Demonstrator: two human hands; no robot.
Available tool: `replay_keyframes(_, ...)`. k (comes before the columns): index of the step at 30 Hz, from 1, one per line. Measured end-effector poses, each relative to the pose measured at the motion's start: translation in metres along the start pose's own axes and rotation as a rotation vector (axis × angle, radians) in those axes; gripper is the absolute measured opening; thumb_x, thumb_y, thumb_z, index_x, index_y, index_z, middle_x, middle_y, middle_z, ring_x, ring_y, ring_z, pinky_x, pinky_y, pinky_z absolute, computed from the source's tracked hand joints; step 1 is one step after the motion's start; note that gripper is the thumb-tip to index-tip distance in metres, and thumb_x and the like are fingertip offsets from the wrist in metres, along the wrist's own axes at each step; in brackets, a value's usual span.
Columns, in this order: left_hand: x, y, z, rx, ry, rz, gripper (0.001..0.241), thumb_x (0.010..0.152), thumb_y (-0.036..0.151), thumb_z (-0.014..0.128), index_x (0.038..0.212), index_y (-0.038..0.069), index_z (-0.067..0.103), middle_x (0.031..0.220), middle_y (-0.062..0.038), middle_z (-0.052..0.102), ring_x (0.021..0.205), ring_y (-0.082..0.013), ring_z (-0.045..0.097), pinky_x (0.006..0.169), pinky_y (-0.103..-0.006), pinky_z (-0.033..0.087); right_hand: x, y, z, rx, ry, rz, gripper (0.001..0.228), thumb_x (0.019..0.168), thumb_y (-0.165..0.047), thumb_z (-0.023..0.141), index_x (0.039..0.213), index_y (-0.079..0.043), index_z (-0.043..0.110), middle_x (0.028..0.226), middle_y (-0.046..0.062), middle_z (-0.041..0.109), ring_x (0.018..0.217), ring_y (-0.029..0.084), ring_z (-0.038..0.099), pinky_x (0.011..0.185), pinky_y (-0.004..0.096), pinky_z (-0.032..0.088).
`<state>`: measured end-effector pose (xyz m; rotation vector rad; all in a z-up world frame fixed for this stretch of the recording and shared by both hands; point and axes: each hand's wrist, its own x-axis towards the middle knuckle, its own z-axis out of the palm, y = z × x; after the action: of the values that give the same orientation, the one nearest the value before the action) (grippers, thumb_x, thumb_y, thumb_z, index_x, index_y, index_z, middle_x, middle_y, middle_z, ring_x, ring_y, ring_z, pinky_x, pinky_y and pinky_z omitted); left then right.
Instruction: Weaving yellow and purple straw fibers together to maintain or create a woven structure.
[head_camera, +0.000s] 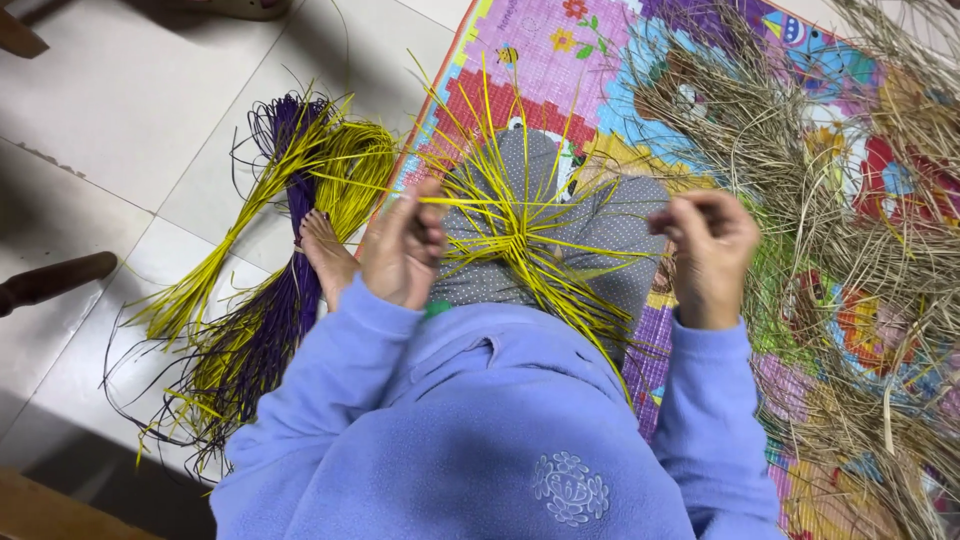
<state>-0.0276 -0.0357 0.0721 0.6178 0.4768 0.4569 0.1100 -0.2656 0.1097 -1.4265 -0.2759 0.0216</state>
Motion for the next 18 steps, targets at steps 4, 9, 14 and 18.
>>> replay_keyframes(4,0.005,0.027,-0.002,-0.051,0.032,0.228,0.025,0.084,0.025,0.054,0.100,0.007,0.059,0.081,-0.005,0.063,0.070,-0.0111,0.061,0.061,-0.0164,0.052,-0.001,0.055,0.016,-0.045,-0.136,0.169,0.010,0.078,-0.001,0.061,0.083,0.003,0.054,0.070,0.012,0.054,0.059,0.020,0.059,0.053,0.030,0.054)
replay_keyframes(9,0.007,0.014,0.012,0.768,-0.215,0.773,0.013,0.081,0.003,0.057,0.093,0.002,0.060,0.084,-0.011,0.058,0.079,-0.0226,0.060,0.067,-0.0286,0.051,-0.017,0.092,0.045,-0.219,-0.364,0.382,0.011,0.079,-0.007,0.058,0.082,0.003,0.055,0.061,0.010,0.055,0.050,0.015,0.055,0.041,0.022,0.046)
replay_keyframes(14,0.028,-0.030,0.004,1.812,-0.460,0.535,0.027,0.083,0.035,0.049,0.088,0.013,0.063,0.080,-0.009,0.059,0.079,-0.0258,0.057,0.070,-0.0394,0.043,-0.025,0.114,0.054,-0.286,-0.392,0.360,0.007,0.079,-0.005,0.057,0.081,0.001,0.057,0.062,0.010,0.057,0.053,0.014,0.055,0.046,0.022,0.047)
replay_keyframes(18,0.055,-0.067,-0.018,1.966,-0.501,0.217,0.027,0.079,0.036,0.049,0.084,0.015,0.065,0.077,-0.012,0.062,0.081,-0.0314,0.060,0.072,-0.0449,0.045,-0.029,0.112,0.056,-0.313,-0.453,0.363,0.008,0.082,-0.004,0.053,0.085,0.002,0.055,0.066,0.014,0.057,0.057,0.019,0.056,0.050,0.026,0.050)
